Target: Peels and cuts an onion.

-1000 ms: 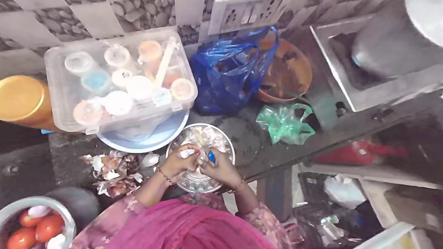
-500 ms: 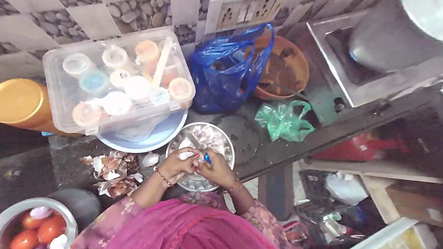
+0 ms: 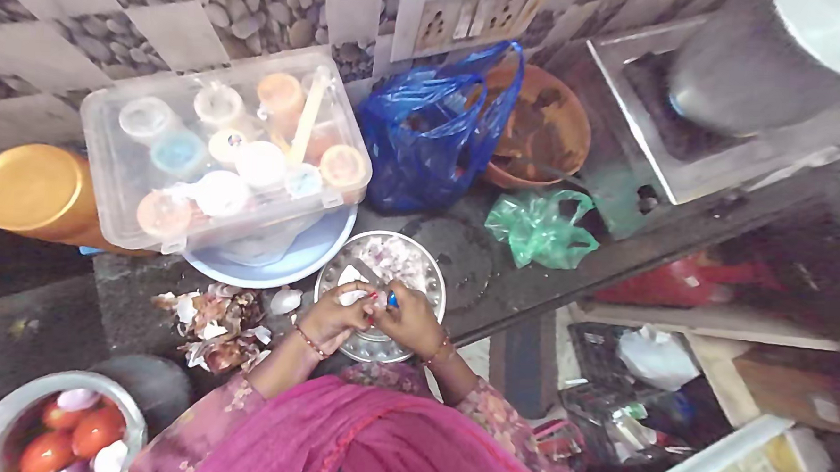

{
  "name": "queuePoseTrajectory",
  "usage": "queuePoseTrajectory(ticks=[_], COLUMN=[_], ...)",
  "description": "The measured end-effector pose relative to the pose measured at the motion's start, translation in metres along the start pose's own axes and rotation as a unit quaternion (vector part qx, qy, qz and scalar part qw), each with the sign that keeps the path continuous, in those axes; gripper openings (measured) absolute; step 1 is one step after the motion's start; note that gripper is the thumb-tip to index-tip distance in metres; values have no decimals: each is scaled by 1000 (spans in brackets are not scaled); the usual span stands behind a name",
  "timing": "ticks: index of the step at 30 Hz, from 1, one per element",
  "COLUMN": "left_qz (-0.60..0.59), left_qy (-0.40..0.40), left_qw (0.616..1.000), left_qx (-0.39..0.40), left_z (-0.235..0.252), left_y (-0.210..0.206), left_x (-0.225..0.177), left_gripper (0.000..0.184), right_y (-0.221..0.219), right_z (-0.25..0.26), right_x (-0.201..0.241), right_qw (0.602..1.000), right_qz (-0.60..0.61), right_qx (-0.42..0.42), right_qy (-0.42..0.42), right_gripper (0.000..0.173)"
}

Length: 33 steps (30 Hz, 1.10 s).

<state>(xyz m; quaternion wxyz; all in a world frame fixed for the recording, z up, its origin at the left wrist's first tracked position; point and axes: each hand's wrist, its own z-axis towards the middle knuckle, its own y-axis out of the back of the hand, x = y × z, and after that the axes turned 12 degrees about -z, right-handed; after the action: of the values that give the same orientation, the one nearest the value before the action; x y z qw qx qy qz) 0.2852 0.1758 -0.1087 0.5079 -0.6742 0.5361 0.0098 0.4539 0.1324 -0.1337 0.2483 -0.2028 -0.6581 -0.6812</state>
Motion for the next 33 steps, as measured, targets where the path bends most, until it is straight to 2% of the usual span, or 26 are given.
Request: queuePoseTrajectory(ticks=[4, 11, 14, 23, 27, 33], left_qz=[-9, -1, -10, -19, 20, 110], left_qy=[-10, -23, -17, -29, -61, -37], left_qw=[1000, 999, 998, 994, 991, 988], left_qx=[-11, -36, -61, -106, -121, -101], left_z=[-1, 2, 8, 23, 28, 29], left_y=[-3, -7, -9, -10, -11, -13], left_x=[1, 3, 4, 8, 1, -9], left_gripper=[31, 28, 27, 30, 32, 45], right_y=[-1, -4, -5, 1, 26, 54], right_z=[-1, -1, 3, 16, 23, 31], right_x=[3, 8, 8, 9, 11, 15], right_qw=[999, 996, 991, 975, 963, 960], right_qz=[4, 5, 9, 16, -66, -160], right_qx=[13, 28, 68, 128, 168, 137], right_qy=[-37, -81, -118, -179, -200, -183], right_gripper=[51, 43, 47, 44, 48, 40])
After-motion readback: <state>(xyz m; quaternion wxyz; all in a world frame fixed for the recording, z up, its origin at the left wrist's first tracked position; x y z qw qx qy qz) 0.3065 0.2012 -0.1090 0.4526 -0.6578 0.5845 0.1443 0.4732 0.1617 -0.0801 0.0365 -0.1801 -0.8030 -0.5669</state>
